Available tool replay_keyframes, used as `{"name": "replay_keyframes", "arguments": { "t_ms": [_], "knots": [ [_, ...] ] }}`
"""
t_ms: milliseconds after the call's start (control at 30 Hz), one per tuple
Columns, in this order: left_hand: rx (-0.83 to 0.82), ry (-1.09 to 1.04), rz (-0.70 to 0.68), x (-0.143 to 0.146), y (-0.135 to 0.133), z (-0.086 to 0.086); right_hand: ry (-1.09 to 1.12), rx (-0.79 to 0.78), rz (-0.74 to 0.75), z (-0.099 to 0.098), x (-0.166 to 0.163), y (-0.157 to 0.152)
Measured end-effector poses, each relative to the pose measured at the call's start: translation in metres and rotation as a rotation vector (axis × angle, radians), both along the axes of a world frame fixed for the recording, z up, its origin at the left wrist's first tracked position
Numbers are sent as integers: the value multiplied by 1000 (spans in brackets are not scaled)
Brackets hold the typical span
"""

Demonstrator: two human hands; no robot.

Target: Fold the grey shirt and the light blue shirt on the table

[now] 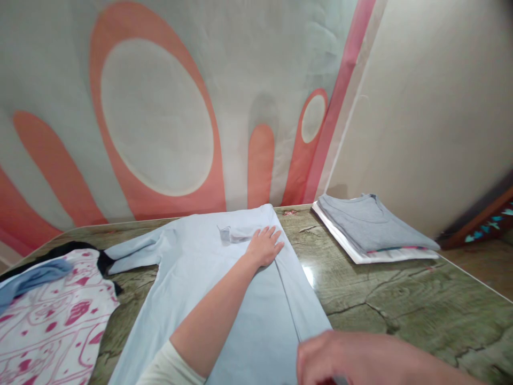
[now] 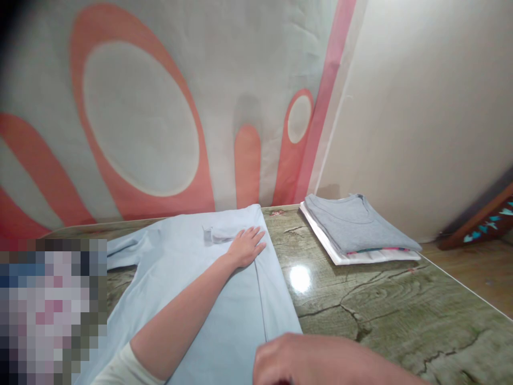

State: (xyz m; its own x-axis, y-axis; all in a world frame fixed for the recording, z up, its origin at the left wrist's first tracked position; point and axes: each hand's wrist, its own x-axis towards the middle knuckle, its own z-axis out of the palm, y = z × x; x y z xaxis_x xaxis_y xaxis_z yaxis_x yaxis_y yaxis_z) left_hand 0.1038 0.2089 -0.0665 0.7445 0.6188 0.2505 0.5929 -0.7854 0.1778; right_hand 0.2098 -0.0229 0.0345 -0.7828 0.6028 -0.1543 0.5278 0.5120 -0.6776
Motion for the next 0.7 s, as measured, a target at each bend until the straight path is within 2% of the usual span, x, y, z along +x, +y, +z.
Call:
{"name": "replay_keyframes", "arguments": {
  "t_ms": [67, 133, 233, 333, 400, 467, 533, 700],
  "knots": [
    [15, 6, -2, -1, -1, 1, 61, 151, -259, -8, 5, 28],
    [39, 21, 2, -3, -2, 2, 18, 350, -543, -26, 9, 58],
    [71, 40, 19, -4, -3, 3, -121, 570, -772, -60, 8, 92],
    [95, 31, 114, -3, -3, 2, -234, 572, -730, -85, 5, 99],
    [103, 15, 243, -2, -2, 2, -280, 544, -665, -90, 4, 95],
    [91, 14, 360, -1, -2, 1, -306, 525, -635, -87, 5, 91],
    [63, 32, 417, -1, -4, 2, -318, 510, -632, -82, 5, 87],
    [2, 70, 428, 4, -22, 6, -331, 498, -630, -75, 6, 71]
  ]
}}
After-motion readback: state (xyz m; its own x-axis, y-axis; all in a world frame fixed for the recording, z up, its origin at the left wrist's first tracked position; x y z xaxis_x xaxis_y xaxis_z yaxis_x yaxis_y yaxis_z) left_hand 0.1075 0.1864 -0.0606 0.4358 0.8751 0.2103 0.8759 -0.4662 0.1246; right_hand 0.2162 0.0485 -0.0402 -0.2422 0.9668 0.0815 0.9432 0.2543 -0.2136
